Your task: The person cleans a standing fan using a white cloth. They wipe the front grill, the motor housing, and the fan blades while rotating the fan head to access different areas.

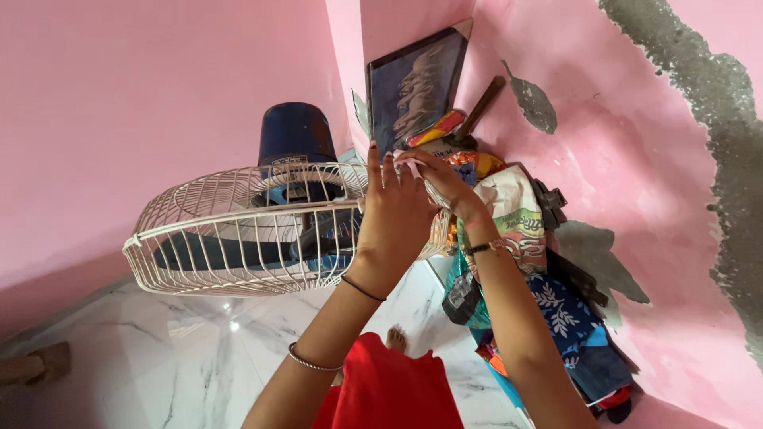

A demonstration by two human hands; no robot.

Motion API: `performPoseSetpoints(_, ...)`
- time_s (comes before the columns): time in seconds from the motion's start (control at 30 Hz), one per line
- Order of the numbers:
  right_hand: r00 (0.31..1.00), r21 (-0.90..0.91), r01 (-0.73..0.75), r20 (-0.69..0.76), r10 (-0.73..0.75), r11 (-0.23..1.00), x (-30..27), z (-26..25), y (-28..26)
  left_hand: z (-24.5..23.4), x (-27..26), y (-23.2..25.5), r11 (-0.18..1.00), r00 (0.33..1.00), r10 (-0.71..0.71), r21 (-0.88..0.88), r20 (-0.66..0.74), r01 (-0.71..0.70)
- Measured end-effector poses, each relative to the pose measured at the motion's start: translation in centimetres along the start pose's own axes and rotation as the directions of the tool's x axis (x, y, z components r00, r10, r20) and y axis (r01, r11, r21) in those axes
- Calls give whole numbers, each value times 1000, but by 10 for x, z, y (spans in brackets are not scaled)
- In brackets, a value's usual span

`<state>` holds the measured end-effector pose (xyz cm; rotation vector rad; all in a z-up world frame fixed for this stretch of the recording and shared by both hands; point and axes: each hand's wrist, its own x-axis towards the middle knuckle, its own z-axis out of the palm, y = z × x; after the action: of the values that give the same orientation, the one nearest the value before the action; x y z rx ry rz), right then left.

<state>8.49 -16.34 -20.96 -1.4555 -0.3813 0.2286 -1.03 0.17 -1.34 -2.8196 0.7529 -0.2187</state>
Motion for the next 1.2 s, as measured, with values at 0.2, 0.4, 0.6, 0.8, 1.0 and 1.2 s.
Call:
performPoseSetpoints(0.2, 950, 55, -147, -269, 156, 988, -51, 11, -19, -3, -5, -1, 1000, 998, 4, -9, 57, -3)
performPoseSetpoints(0.4, 947, 193, -60, -298, 116, 979, -73, 18, -29, 0, -4, 13, 990, 995, 9, 139, 95, -22)
performPoseSetpoints(0.6, 994, -13, 43, -104, -44, 999, -16, -13, 14, 22, -11, 56, 927, 993, 102, 357, 53, -114)
performPoseSetpoints(0.8, 963, 137, 95, 240, -126, 986, 24, -7, 37, 41, -23, 60, 846, 977, 200, 515, -69, -137)
performPoseSetpoints(1.0, 969, 204, 7, 239, -57, 979, 2, -8, 45, 49, -22, 56, 854, 967, 239, 493, -84, -168)
performPoseSetpoints(1.2, 997, 278, 17, -75, 4, 961, -43, -21, 61, 50, -15, 60, 860, 970, 204, 498, -129, -114)
